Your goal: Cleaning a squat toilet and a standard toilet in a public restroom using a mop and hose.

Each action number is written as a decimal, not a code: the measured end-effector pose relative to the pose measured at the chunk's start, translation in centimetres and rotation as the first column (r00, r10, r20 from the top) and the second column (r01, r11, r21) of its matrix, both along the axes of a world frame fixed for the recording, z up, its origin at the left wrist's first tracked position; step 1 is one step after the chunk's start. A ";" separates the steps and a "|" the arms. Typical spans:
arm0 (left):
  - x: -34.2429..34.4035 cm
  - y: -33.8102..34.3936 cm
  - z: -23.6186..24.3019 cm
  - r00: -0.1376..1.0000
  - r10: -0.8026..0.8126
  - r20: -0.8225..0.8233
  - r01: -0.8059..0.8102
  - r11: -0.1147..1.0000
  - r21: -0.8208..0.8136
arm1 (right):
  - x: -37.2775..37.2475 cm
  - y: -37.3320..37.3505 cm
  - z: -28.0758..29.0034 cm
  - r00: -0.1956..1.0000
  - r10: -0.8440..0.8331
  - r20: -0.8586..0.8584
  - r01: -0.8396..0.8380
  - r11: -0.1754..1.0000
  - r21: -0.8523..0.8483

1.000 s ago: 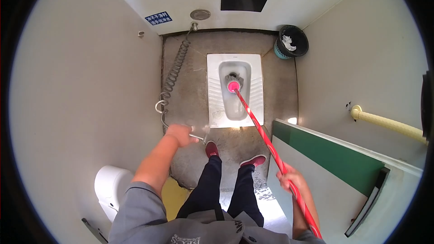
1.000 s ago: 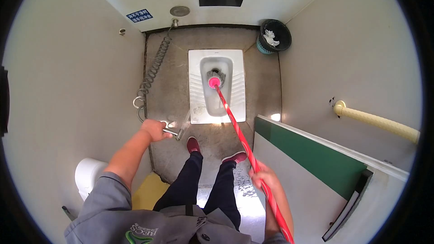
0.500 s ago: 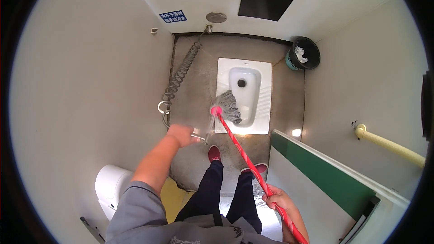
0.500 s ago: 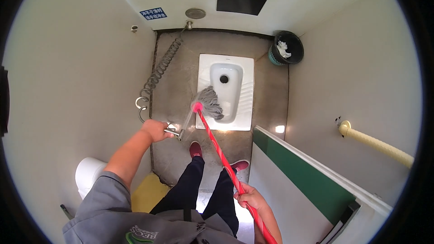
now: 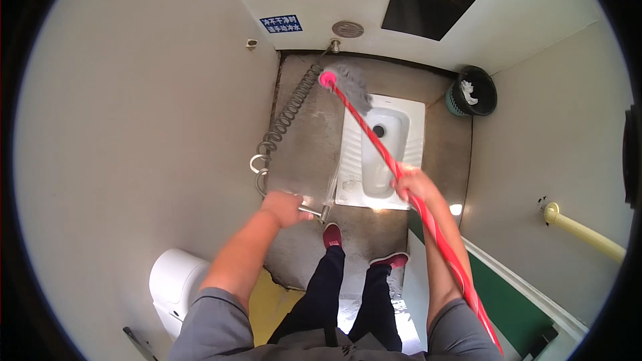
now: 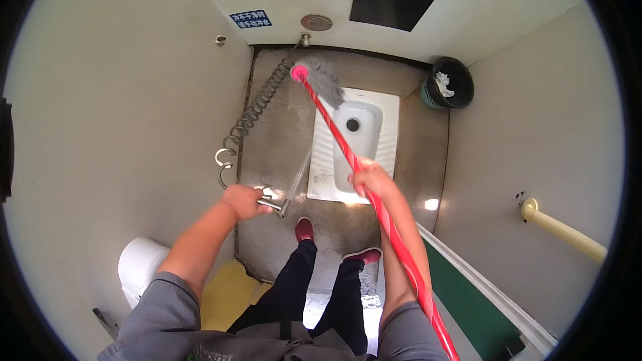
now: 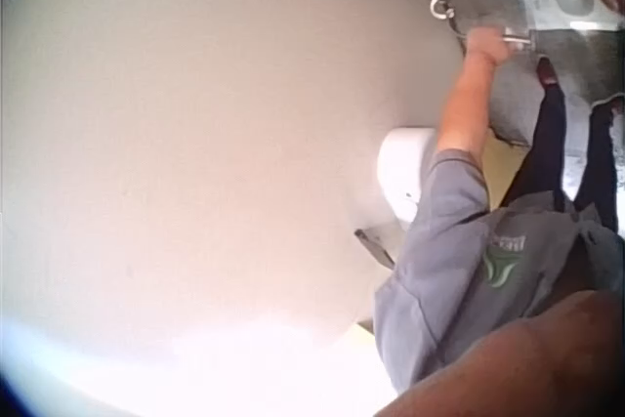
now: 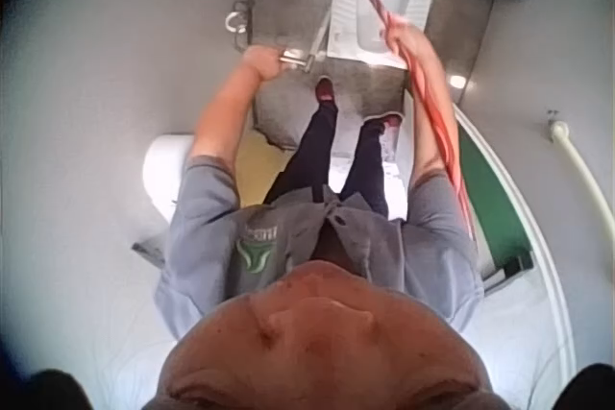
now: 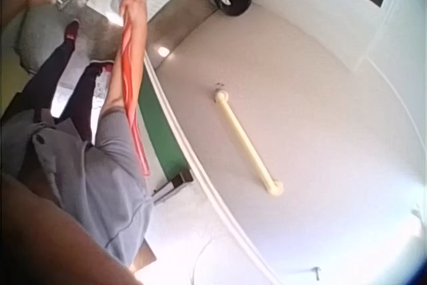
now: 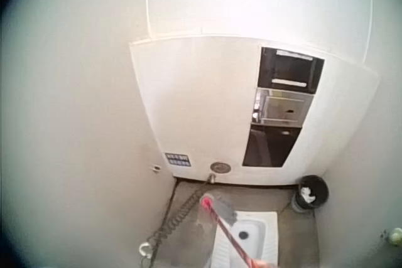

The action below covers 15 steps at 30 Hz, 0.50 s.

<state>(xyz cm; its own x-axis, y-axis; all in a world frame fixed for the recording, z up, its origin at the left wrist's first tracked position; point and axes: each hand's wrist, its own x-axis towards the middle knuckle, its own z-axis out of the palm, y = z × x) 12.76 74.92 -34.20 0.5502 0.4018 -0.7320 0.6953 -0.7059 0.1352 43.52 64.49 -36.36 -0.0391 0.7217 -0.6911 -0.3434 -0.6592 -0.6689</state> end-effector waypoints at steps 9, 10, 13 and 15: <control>-1.7 1.2 1.2 0.999 0.019 -0.027 -0.018 0.999 0.037 | -1.6 0.8 -0.7 0.975 -0.059 -0.216 0.048 0.997 -0.055; -2.1 1.3 1.6 0.998 0.010 -0.058 -0.008 0.999 0.039 | -2.2 -1.2 -0.2 0.965 -0.065 -0.253 0.045 0.995 -0.085; -2.3 1.9 2.2 0.997 -0.002 -0.077 0.004 1.000 0.026 | -3.6 -7.8 4.2 0.912 -0.148 -0.382 0.049 0.965 -0.258; -2.7 2.1 2.3 0.997 0.001 -0.077 0.001 1.000 0.024 | -4.7 -12.6 5.5 0.864 -0.185 -0.468 0.040 0.953 -0.302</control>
<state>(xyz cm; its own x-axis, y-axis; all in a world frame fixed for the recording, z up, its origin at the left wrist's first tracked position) 10.10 77.07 -31.94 0.4926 0.4200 -0.7622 0.7030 -0.7083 0.0640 38.86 51.89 -30.86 -0.3512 0.5276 -0.7735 -0.6588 -0.7263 -0.1962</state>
